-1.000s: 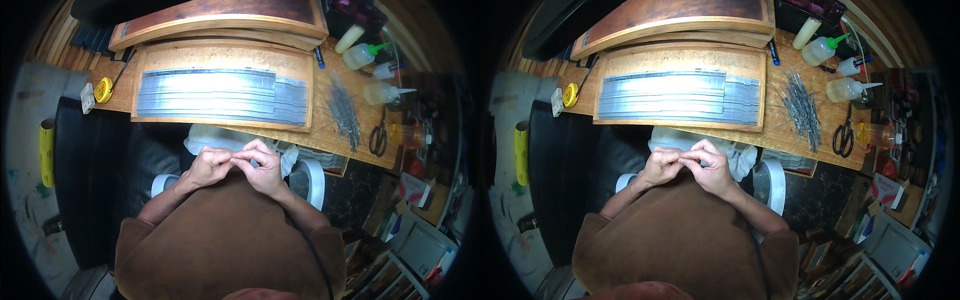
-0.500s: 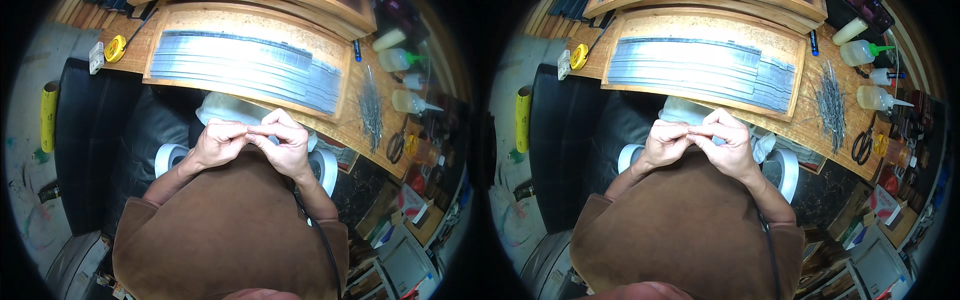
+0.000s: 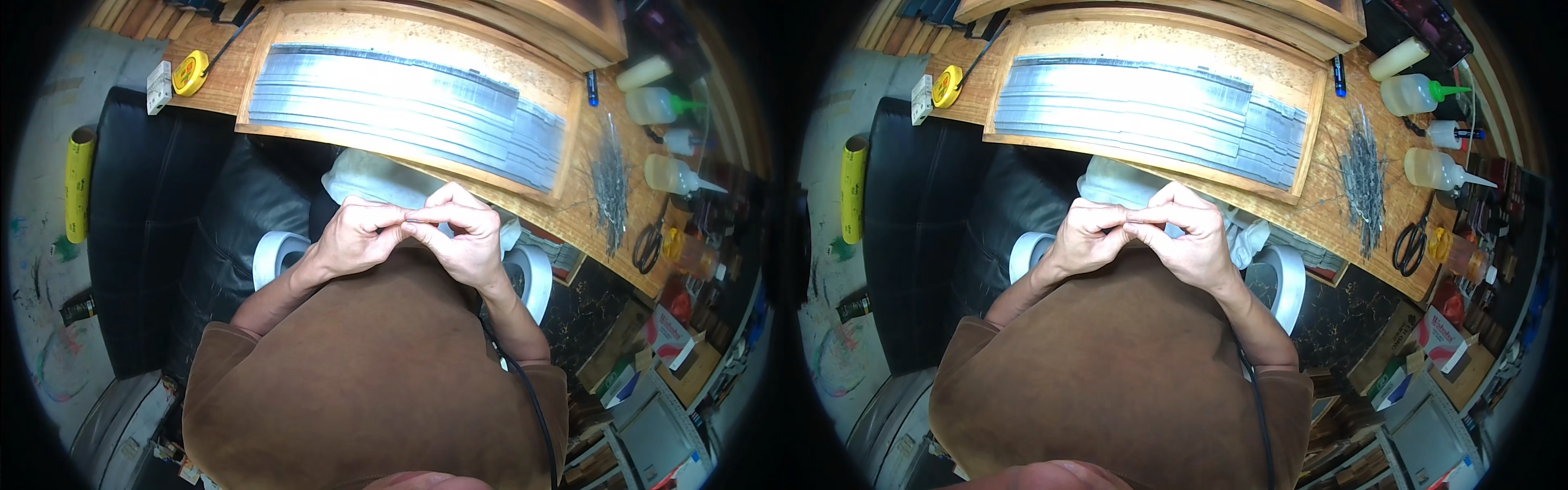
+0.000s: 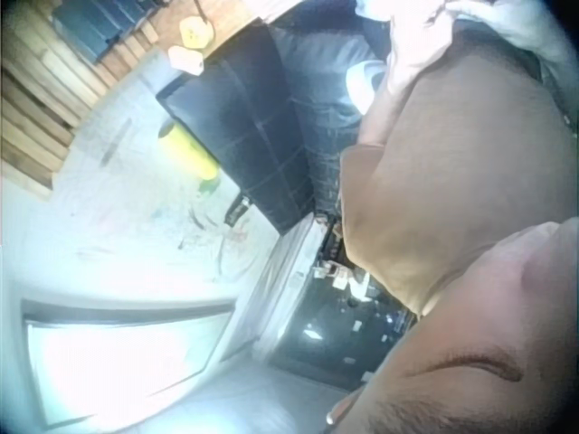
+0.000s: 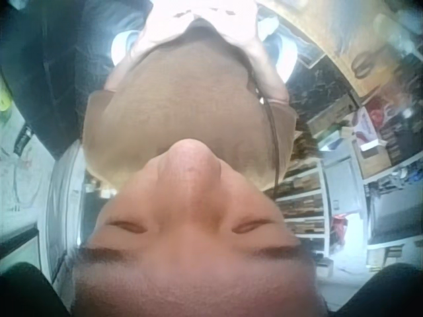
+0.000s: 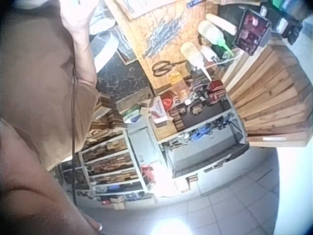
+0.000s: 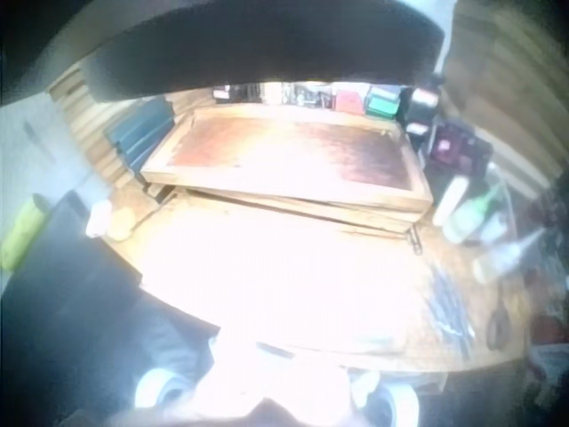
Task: The person repeatedly picks up small metal strips and pins, then inserts the pins into the strips one at a time. They occasionally wipe the strips with a white cloth and briefly adjust the head-mounted camera before continuing the assembly.
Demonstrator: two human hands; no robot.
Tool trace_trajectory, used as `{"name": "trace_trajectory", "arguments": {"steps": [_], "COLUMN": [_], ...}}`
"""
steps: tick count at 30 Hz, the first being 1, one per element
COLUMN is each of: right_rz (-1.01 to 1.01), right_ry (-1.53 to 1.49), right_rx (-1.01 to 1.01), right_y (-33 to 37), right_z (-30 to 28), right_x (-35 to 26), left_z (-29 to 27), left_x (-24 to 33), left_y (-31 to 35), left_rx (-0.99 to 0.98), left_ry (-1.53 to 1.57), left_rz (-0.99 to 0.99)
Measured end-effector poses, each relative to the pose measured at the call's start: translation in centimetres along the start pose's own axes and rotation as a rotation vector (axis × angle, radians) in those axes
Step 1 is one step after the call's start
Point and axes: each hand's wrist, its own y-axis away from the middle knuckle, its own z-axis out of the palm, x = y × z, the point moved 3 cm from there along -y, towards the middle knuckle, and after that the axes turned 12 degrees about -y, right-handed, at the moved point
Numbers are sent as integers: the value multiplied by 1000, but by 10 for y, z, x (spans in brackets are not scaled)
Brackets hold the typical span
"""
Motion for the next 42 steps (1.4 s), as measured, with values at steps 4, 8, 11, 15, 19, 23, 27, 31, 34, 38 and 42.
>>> {"name": "trace_trajectory", "arguments": {"steps": [4,8,11,15,19,23,27,31,34,38,42], "right_rz": [-42,-51,-55,-53,-48,-58,-58,-71,-81,-79,-89], "right_ry": [10,28,43,34,9,0,4,12,10,6,59], "right_rx": [-12,-16,-8,-2,-1,0,-1,-5,-10,-13,-12], "right_y": [-1,-2,-4,-3,-2,-1,-1,0,-1,0,-1], "right_z": [-1,-2,0,-1,-2,-2,-2,-3,-4,-3,0], "right_x": [3,3,-1,-2,-2,-2,-2,-2,-1,-3,-8], "left_z": [2,1,-1,-2,-1,2,3,2,2,3,2], "left_x": [-3,-3,-4,-1,0,-4,-3,-1,-2,-2,-1], "left_y": [0,-1,-1,-2,-2,0,1,0,1,1,1], "left_rx": [20,21,3,-21,-24,-3,11,4,8,19,19], "left_ry": [-9,-9,-19,-4,1,9,12,9,19,25,10], "left_rz": [17,15,12,-13,-17,5,10,3,6,18,14]}}
